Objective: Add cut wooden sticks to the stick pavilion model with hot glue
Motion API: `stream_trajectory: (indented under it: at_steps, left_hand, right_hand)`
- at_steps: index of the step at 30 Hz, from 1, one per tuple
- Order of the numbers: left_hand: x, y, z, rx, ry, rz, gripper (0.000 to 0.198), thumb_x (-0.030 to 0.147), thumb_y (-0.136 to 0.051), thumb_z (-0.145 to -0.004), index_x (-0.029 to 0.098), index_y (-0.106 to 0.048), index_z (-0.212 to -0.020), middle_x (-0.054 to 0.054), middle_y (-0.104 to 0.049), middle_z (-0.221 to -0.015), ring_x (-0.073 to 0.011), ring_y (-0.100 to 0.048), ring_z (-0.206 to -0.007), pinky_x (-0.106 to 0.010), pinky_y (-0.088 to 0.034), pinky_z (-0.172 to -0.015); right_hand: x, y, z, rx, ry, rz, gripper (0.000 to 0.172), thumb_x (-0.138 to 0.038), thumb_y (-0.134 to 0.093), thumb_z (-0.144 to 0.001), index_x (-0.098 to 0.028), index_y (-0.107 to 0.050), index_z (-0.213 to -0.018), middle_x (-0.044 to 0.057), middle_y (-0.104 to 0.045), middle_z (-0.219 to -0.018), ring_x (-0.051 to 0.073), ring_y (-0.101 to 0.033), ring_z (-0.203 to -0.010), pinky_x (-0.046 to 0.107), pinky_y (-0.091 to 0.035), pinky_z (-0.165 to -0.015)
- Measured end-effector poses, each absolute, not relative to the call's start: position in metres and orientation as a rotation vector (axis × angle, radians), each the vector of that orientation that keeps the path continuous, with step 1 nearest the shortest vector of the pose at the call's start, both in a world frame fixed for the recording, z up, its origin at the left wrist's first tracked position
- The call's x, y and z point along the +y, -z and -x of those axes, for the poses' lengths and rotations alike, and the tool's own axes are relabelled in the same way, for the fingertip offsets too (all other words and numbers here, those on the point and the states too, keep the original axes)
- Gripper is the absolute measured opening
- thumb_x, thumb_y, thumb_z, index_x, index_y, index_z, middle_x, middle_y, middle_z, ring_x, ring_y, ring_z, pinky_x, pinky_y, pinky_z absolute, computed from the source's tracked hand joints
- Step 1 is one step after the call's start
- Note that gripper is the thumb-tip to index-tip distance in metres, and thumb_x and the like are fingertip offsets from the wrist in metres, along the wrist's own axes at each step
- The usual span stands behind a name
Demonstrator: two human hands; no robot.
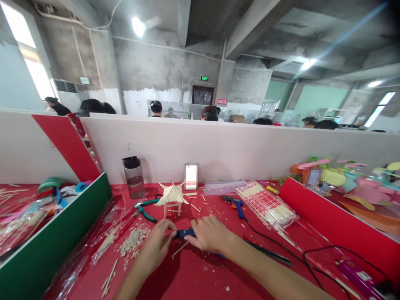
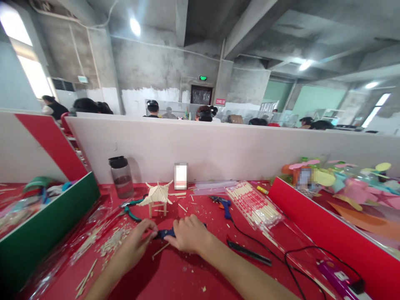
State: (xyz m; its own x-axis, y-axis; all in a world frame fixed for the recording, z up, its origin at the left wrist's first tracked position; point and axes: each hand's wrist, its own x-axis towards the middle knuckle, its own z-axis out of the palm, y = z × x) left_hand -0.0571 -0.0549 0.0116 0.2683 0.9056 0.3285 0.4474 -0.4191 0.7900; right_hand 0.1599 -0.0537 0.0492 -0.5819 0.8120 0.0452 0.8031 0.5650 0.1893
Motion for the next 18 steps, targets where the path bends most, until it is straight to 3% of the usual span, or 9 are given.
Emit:
stream_trajectory:
  at_steps: [4,9,13,18]
  left_hand:
    - [-0.052,-0.021,0.056,1.195,-1.156,-1.802,0.023,0.042,-0.053,-0.092,0.022,-0.059,-0.082,-0.001,-0.063,-0.075,-0.0202,-0.06,-0.072,-0.03,-0.047,-0.07]
    - [-0.05,-0.012,0.05,1.167,-1.238,-1.542,0.03,0.05,-0.065,-0.083,0.02,-0.062,-0.079,0.002,-0.059,-0.07,-0.0169,-0.055,-0.067,-0.027,-0.045,-0.065]
    - [-0.051,-0.002,0.042,1.088,-1.242,-1.325,0.035,0.052,-0.075,-0.074,0.018,-0.066,-0.08,0.001,-0.062,-0.072,-0.0155,-0.057,-0.068,-0.026,-0.047,-0.067]
    - [-0.056,-0.002,0.039,1.011,-1.271,-1.018,0.041,0.049,-0.086,-0.065,0.018,-0.071,-0.088,-0.001,-0.07,-0.079,-0.0159,-0.064,-0.074,-0.027,-0.052,-0.073]
  right_hand:
    - [-0.056,-0.046,-0.178,2.677,-0.155,-1.733,0.054,-0.056,-0.038,-0.102,-0.011,-0.066,-0.111,0.018,-0.075,-0.097,0.034,-0.072,-0.088,0.04,-0.049,-0.075]
    - [-0.05,-0.027,-0.2,2.459,-0.048,-2.17,0.049,-0.049,-0.045,-0.101,-0.009,-0.061,-0.123,0.021,-0.072,-0.109,0.034,-0.069,-0.099,0.04,-0.049,-0.08]
    - [-0.046,-0.009,-0.202,2.402,-0.074,-2.256,0.045,-0.038,-0.049,-0.098,-0.006,-0.059,-0.128,0.026,-0.064,-0.125,0.038,-0.061,-0.116,0.047,-0.046,-0.092]
    - [-0.044,0.006,-0.198,2.389,-0.084,-2.287,0.048,-0.037,-0.052,-0.096,-0.005,-0.059,-0.131,0.026,-0.058,-0.135,0.04,-0.053,-0.125,0.053,-0.039,-0.102]
